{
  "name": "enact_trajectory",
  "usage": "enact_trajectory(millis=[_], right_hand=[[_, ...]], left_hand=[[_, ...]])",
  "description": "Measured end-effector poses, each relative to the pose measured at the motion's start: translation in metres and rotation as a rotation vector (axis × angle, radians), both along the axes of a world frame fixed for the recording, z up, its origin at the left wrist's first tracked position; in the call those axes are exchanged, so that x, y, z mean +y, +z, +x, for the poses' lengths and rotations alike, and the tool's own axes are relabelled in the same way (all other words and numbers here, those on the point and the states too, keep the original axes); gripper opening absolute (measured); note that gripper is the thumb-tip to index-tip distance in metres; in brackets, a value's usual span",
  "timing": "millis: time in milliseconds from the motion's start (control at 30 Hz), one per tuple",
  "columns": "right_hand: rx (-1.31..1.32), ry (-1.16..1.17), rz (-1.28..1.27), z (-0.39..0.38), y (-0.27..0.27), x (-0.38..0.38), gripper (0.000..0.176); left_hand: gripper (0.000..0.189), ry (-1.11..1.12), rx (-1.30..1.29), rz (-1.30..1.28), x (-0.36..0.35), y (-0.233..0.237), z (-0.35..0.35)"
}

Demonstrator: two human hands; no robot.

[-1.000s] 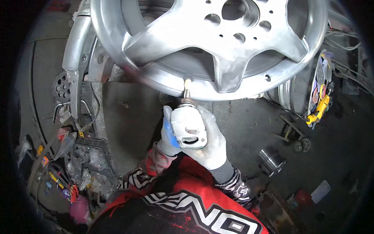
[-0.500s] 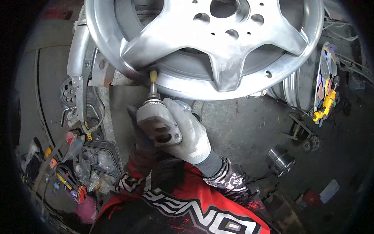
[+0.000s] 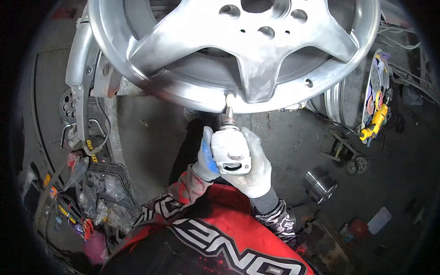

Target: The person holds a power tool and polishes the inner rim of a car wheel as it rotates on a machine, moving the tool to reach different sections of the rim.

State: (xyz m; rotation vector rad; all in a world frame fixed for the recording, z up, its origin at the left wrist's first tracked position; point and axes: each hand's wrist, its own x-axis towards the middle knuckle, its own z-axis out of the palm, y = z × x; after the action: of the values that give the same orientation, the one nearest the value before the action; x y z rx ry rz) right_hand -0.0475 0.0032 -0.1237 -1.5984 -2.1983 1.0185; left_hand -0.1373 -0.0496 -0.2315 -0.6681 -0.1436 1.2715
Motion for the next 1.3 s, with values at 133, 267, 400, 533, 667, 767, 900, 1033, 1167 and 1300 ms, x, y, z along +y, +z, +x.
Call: enact_trajectory(millis=[133,267,400,533,667,767,900,1033,1167,1300], right_hand=[[0.092,0.051,-0.068,-0.019,-0.003,-0.001,0.092],[0.192,0.117,0.012,-0.047,-0.013,0.003,0.091],[0.256,0.162,0.032,-0.074,-0.010,0.005,0.090],[0.291,0.208,0.037,-0.091,-0.006,0.014,0.089],[0.310,0.180,0.068,-0.091,-0.007,0.011,0.090],[0.218,0.188,0.134,-0.075,-0.011,0.008,0.092],[0.185,0.183,0.100,-0.076,-0.003,0.010,0.093],[0.235,0.214,0.063,-0.088,-0.002,0.016,0.091],[0.235,0.173,0.062,-0.080,-0.004,0.012,0.091],[0.173,0.149,-0.017,-0.082,0.000,0.014,0.090]], left_hand=[[0.088,0.008,0.029,-0.010,-0.007,0.000,-0.026],[0.079,0.088,0.165,0.009,0.000,0.019,-0.065],[0.079,0.227,-0.006,0.206,0.009,0.021,-0.090],[0.077,0.146,0.172,0.100,0.006,0.010,-0.108],[0.075,0.384,0.149,0.104,0.011,0.014,-0.097],[0.078,0.170,0.176,0.002,0.003,0.027,-0.093],[0.080,0.058,0.260,-0.028,0.002,0.024,-0.094],[0.081,0.154,0.217,0.084,0.009,0.027,-0.108],[0.079,0.118,0.169,-0.018,0.006,0.024,-0.095],[0.079,0.169,0.168,-0.004,0.006,0.021,-0.090]])
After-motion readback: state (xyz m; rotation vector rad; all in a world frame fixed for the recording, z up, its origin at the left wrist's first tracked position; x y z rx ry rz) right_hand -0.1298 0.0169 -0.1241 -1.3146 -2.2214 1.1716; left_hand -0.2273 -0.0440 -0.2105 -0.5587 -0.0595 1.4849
